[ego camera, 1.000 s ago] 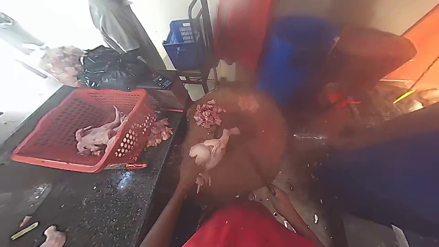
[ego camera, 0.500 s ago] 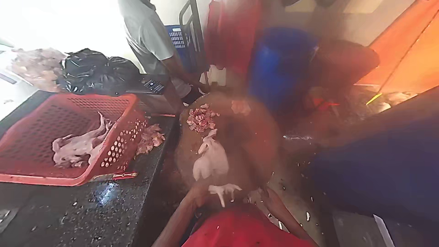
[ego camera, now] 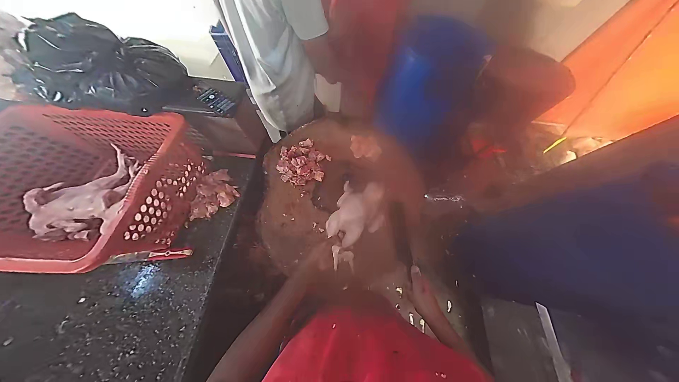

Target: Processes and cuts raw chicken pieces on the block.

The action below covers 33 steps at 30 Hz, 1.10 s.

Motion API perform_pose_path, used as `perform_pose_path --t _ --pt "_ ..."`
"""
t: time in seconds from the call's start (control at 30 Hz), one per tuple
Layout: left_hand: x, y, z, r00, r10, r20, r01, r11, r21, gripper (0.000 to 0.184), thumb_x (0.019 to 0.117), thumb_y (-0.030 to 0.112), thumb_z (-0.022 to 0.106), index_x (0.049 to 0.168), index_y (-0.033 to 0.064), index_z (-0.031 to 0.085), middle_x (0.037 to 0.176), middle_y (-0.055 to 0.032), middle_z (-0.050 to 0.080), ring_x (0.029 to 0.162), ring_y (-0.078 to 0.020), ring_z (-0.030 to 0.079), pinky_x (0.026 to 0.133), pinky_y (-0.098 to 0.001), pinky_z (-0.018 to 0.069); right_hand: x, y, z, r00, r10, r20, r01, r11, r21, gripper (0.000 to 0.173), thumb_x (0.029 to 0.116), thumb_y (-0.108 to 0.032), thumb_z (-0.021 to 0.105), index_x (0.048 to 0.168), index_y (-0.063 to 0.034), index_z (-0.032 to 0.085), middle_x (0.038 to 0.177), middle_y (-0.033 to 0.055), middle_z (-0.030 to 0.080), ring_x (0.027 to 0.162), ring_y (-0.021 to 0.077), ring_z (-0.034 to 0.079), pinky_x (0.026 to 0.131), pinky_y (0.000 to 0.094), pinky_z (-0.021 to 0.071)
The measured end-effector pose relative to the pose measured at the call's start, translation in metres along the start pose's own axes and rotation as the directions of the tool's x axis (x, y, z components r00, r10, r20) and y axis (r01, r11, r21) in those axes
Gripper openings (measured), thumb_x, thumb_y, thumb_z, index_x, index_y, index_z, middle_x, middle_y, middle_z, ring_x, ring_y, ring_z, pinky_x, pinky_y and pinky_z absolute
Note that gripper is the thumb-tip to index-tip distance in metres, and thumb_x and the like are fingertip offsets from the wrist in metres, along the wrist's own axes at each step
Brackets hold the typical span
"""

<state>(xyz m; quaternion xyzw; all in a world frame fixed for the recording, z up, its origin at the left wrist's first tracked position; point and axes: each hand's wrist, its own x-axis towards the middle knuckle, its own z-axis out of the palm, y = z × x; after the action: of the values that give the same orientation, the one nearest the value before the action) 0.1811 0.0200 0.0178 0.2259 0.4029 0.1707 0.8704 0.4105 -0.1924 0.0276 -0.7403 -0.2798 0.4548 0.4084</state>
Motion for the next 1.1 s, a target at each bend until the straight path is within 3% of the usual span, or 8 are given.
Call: perform_pose_path --t 0.13,0.23,0.33,0.47,0.67,0.9,1.0,1.1 --pt "-0.005 -0.005 -0.007 0.997 -0.050 -0.055 0.058 0.986 0.156 0.014 0.1013 0.008 0.046 0.110 0.0122 0.056 0.085 -0.0003 0.066 0.072 -0.0100 0.064 0.063 -0.0288 0.0560 -0.007 -0.044 0.007 0.975 -0.150 0.165 0.190 0.946 -0.261 0.068 0.1054 -0.059 0.025 0.119 -0.0021 0.060 0.076 0.0008 0.054 0.064 0.0109 0.052 0.063 0.0338 0.0505" --pt "-0.008 -0.006 -0.016 0.999 -0.042 -0.016 0.044 0.978 0.205 0.014 0.1000 0.009 0.047 0.109 0.0127 0.057 0.084 0.0005 0.066 0.070 -0.0089 0.064 0.062 -0.0277 0.0555 0.002 -0.075 0.030 0.920 -0.178 0.350 0.317 0.862 -0.395 0.058 0.1086 -0.050 0.032 0.126 -0.0027 0.061 0.092 0.0133 0.067 0.082 0.0244 0.065 0.081 0.0473 0.0558" --pt "-0.010 -0.004 -0.018 0.997 -0.072 -0.003 0.071 0.977 0.201 0.012 0.1030 0.012 0.045 0.108 0.0131 0.057 0.081 0.0006 0.066 0.066 -0.0085 0.063 0.058 -0.0268 0.0551 0.012 -0.094 0.055 0.891 -0.233 0.389 0.413 0.770 -0.486 0.054 0.1095 -0.047 0.034 0.127 -0.0046 0.062 0.092 0.0152 0.069 0.085 0.0290 0.068 0.080 0.0524 0.0559" --pt "-0.029 -0.007 -0.031 0.991 -0.062 0.119 0.039 0.982 0.185 0.018 0.0984 0.009 0.043 0.108 0.0141 0.057 0.082 0.0011 0.067 0.068 -0.0082 0.063 0.060 -0.0269 0.0554 0.032 -0.085 0.033 0.933 0.023 0.359 0.243 0.696 -0.676 0.054 0.1113 -0.045 0.031 0.142 -0.0098 0.056 0.118 0.0210 0.069 0.109 0.0371 0.067 0.098 0.0599 0.0508" --pt "-0.038 -0.024 -0.052 0.998 -0.062 0.025 0.054 0.968 0.244 0.019 0.1009 0.010 0.049 0.119 0.0103 0.055 0.087 -0.0001 0.066 0.072 -0.0094 0.064 0.066 -0.0290 0.0570 0.040 -0.034 -0.042 0.827 0.380 0.414 0.003 0.733 -0.680 0.066 0.1112 -0.052 0.021 0.118 0.0020 0.059 0.091 0.0173 0.058 0.078 0.0291 0.058 0.076 0.0505 0.0500" --pt "-0.036 0.041 0.012 0.983 0.161 0.084 -0.180 0.805 0.566 0.030 0.0998 0.017 0.062 0.127 0.0045 0.059 0.099 -0.0033 0.069 0.085 -0.0109 0.067 0.079 -0.0321 0.0582 0.013 -0.021 -0.026 0.891 0.295 0.346 -0.026 0.794 -0.608 0.063 0.1118 -0.048 0.024 0.120 0.0018 0.061 0.089 0.0172 0.061 0.076 0.0286 0.060 0.075 0.0501 0.0528" --pt "-0.038 0.082 0.041 0.930 0.241 0.277 -0.365 0.530 0.765 0.029 0.0996 0.017 0.061 0.126 0.0063 0.063 0.105 -0.0042 0.070 0.092 -0.0105 0.067 0.086 -0.0344 0.0572 -0.005 0.003 -0.012 0.904 0.303 0.300 -0.221 0.935 -0.279 0.059 0.1105 -0.051 0.022 0.113 -0.0042 0.058 0.071 0.0051 0.051 0.055 0.0166 0.048 0.053 0.0356 0.0453" --pt "-0.008 0.088 0.049 0.918 0.275 0.286 -0.360 0.275 0.891 0.039 0.0992 0.017 0.062 0.136 0.0050 0.058 0.124 -0.0128 0.068 0.115 -0.0193 0.066 0.104 -0.0445 0.0516 -0.017 0.008 0.011 0.912 0.340 0.228 -0.390 0.892 0.228 0.059 0.1083 -0.059 0.018 0.102 -0.0120 0.054 0.058 -0.0034 0.042 0.043 0.0090 0.038 0.041 0.0269 0.0378"
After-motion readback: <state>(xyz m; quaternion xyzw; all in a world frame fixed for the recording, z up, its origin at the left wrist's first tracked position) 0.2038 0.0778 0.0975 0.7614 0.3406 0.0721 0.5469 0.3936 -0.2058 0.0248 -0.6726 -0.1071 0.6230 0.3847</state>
